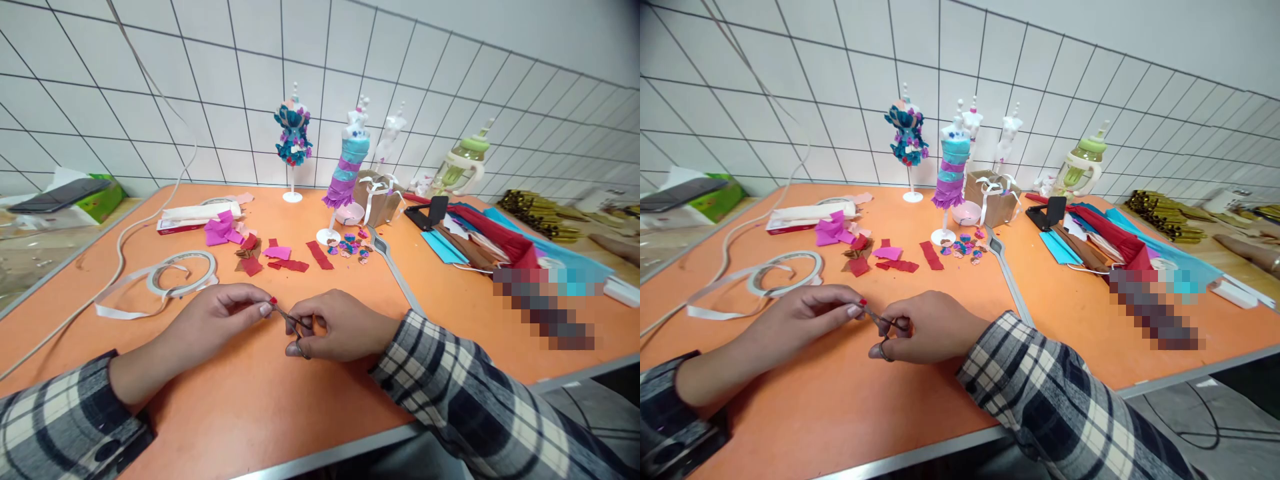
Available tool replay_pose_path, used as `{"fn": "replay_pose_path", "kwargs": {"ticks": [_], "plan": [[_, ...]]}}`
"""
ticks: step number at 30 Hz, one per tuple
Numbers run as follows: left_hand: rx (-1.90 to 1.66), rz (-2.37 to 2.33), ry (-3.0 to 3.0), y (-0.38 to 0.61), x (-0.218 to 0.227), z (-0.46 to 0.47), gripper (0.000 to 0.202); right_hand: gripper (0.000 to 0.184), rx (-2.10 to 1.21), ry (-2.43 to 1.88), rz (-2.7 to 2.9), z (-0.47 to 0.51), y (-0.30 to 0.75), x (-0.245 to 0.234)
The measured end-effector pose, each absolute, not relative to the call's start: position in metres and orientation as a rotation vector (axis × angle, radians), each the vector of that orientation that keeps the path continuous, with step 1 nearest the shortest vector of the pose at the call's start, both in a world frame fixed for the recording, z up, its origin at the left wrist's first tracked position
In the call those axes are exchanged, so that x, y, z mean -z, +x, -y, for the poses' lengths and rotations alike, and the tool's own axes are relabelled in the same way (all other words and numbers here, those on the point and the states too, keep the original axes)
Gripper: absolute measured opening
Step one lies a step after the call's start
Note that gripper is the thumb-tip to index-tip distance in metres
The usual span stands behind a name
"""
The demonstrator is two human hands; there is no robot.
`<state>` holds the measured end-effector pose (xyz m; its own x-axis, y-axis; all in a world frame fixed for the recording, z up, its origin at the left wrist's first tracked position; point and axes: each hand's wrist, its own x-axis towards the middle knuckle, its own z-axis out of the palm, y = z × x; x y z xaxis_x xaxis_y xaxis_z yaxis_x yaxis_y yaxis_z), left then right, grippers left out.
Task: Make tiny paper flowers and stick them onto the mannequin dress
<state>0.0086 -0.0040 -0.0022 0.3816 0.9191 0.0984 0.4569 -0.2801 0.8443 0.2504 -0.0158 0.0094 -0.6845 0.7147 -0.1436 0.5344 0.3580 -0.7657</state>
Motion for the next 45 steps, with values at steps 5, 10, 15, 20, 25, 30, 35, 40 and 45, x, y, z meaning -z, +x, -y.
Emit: {"fn": "replay_pose_path", "kwargs": {"ticks": [5, 10, 15, 20, 25, 30, 35, 40, 45], "plan": [[-0.796, -1.235, 1.874, 0.0078, 0.0014, 0.0024, 0.025, 0.024, -1.219, -1.134, 2.407, 0.0148, 0.2506, -0.0088], [-0.789, -1.201, 1.879, 0.0076, 0.0012, 0.0020, 0.023, 0.021, -1.204, -1.119, 2.406, 0.0145, 0.2516, -0.0063], [-0.794, -1.188, 1.893, 0.0066, 0.0028, 0.0023, 0.024, 0.020, -1.201, -1.097, 2.413, 0.0137, 0.2525, -0.0053], [-0.754, -1.176, 1.908, 0.0049, 0.0053, 0.0026, 0.025, 0.021, -1.219, -1.111, 2.405, 0.0137, 0.2517, -0.0060], [-0.741, -1.177, 1.872, 0.0035, 0.0091, 0.0009, 0.026, 0.020, -1.214, -1.134, 2.405, 0.0143, 0.2508, -0.0074], [-0.707, -1.143, 1.857, 0.0044, 0.0076, 0.0008, 0.026, 0.024, -1.258, -1.141, 2.394, 0.0145, 0.2512, -0.0092], [-0.721, -1.134, 1.862, 0.0052, 0.0061, 0.0019, 0.023, 0.021, -1.242, -1.119, 2.395, 0.0146, 0.2519, -0.0092], [-0.702, -1.133, 1.865, 0.0043, 0.0081, 0.0015, 0.025, 0.021, -1.254, -1.107, 2.391, 0.0146, 0.2522, -0.0081], [-0.680, -1.130, 1.873, 0.0051, 0.0055, 0.0017, 0.026, 0.023, -1.259, -1.148, 2.399, 0.0150, 0.2517, -0.0092]]}}
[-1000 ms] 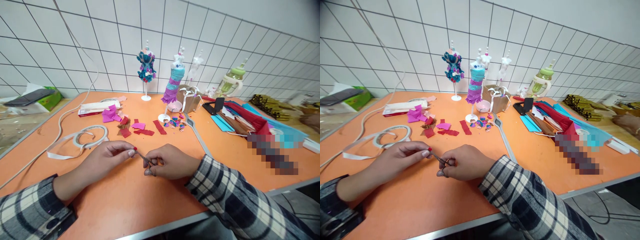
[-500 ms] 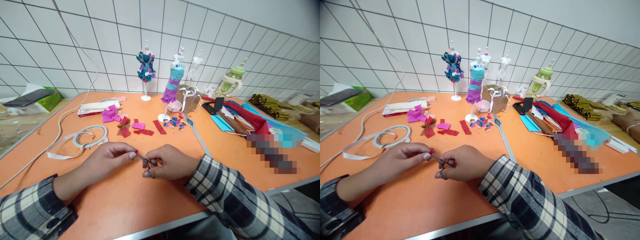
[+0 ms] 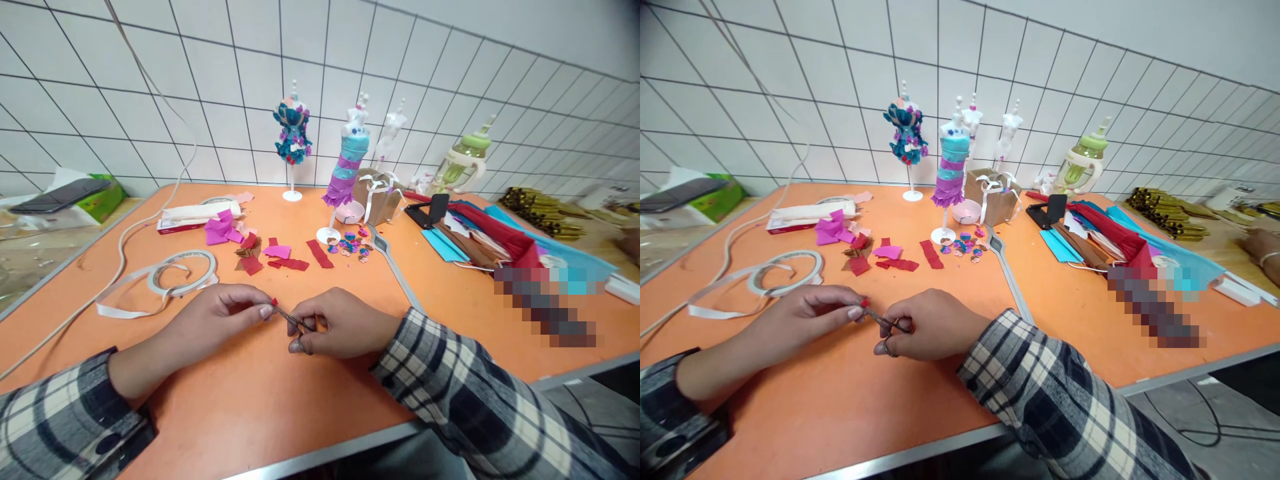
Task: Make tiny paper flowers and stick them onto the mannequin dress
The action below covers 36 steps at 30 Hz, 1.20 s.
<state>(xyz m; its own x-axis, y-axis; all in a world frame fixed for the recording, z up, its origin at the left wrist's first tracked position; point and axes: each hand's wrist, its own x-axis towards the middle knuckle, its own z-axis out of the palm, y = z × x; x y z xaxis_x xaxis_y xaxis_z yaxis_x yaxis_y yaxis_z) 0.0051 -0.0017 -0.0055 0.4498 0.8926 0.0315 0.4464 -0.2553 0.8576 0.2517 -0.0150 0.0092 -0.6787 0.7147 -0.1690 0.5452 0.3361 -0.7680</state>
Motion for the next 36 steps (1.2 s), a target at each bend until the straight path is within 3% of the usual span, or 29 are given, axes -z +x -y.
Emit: {"fn": "replay_pose_path", "kwargs": {"ticks": [36], "plan": [[-0.641, -1.080, 1.822, 0.0068, 0.0063, 0.0027, 0.026, 0.027, -1.234, -1.173, 2.436, 0.0148, 0.2509, -0.0106]]}}
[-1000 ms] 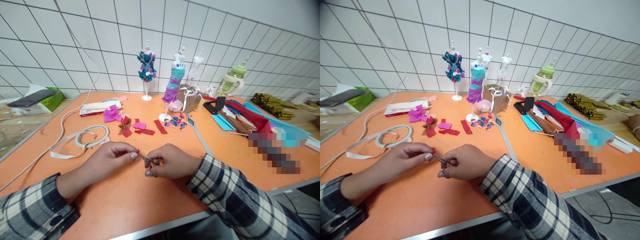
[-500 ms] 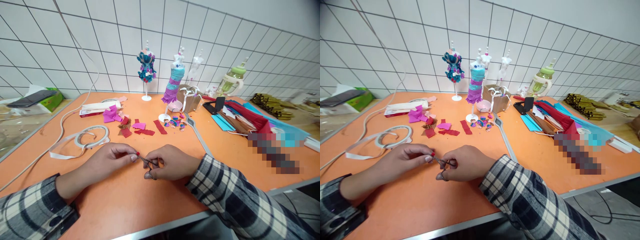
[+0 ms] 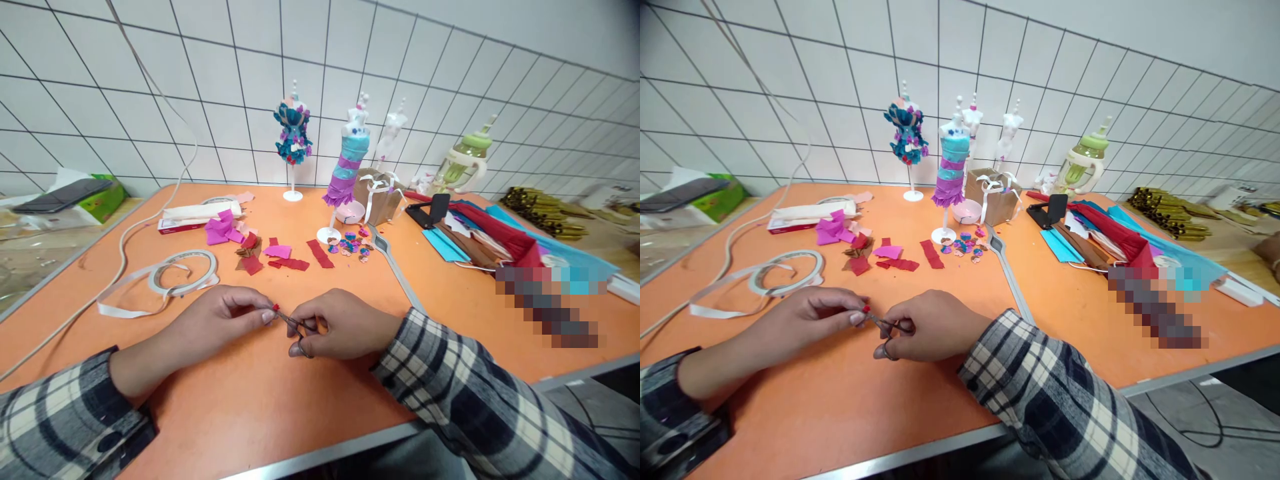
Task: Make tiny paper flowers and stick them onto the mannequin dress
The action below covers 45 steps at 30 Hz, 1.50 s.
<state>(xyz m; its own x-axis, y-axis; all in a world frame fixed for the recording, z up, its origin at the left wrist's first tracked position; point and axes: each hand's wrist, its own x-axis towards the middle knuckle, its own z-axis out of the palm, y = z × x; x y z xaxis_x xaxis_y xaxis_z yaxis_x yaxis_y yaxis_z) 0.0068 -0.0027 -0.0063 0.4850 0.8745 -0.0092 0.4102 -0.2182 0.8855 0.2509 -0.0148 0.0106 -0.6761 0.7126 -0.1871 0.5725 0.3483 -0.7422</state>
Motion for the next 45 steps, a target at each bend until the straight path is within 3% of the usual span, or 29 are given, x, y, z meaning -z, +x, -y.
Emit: {"fn": "replay_pose_path", "kwargs": {"ticks": [27, 35, 42, 45], "plan": [[-0.641, -0.921, 1.815, 0.0082, 0.0083, 0.0025, 0.018, 0.029, -1.232, -1.190, 2.456, 0.0155, 0.2504, -0.0089], [-0.640, -0.947, 1.831, 0.0070, 0.0094, 0.0019, 0.018, 0.022, -1.180, -1.151, 2.455, 0.0148, 0.2517, -0.0064], [-0.640, -0.974, 1.829, 0.0059, 0.0119, 0.0019, 0.016, 0.025, -1.200, -1.142, 2.428, 0.0160, 0.2497, -0.0074], [-0.645, -1.070, 1.840, 0.0035, 0.0125, -0.0008, 0.020, 0.035, -1.117, -1.217, 2.289, 0.0143, 0.2513, -0.0060]]}}
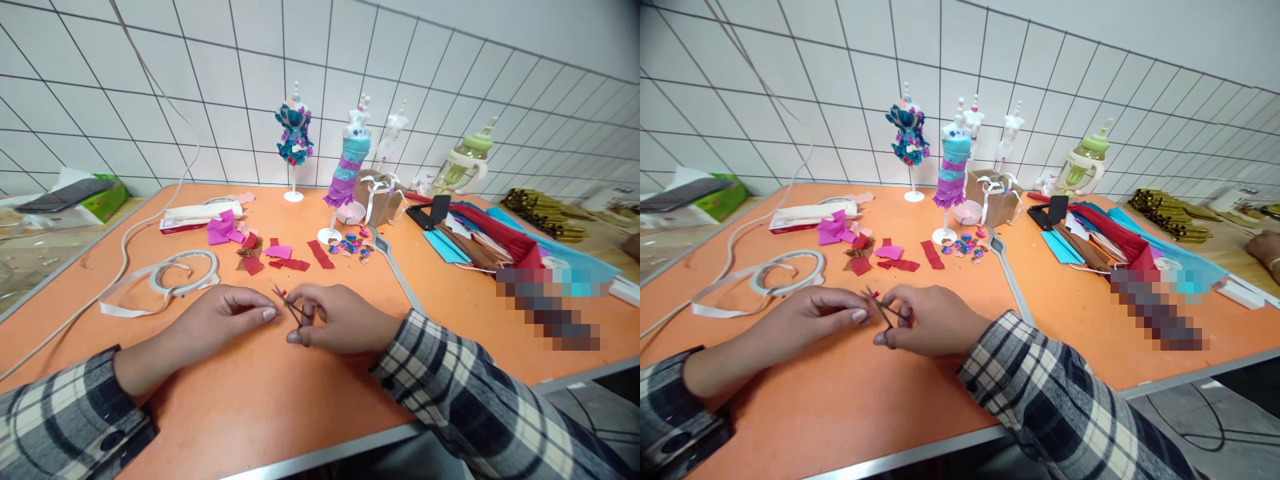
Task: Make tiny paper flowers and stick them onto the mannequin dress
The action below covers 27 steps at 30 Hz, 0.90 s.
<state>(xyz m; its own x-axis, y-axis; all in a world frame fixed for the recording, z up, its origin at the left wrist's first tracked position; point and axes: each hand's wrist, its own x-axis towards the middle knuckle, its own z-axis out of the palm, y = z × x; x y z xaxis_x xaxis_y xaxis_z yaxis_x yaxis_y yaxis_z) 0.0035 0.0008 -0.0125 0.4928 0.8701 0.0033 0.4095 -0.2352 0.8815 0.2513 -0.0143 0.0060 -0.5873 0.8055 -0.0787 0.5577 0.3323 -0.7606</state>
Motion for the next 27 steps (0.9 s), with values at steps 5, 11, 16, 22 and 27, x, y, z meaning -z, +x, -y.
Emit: {"fn": "replay_pose_path", "kwargs": {"ticks": [5, 11, 16, 22, 27], "plan": [[-0.644, -1.195, 1.852, 0.000, 0.012, -0.003, 0.032, 0.033, -0.818, -1.492, 2.212, 0.005, 0.260, -0.003], [-0.617, -1.161, 1.837, 0.001, 0.010, -0.001, 0.040, 0.026, -0.759, -1.546, 2.317, 0.000, 0.263, 0.002], [-0.640, -1.157, 1.803, 0.002, 0.012, -0.002, 0.035, 0.033, -0.961, -1.613, 2.184, -0.001, 0.263, 0.007], [-0.590, -1.137, 1.778, 0.004, 0.009, -0.001, 0.034, 0.028, -1.236, -1.630, 2.102, -0.001, 0.263, 0.002], [-0.506, -1.061, 1.835, 0.003, 0.005, 0.000, 0.033, 0.023, -1.502, -1.573, 1.996, 0.001, 0.262, -0.001]]}}
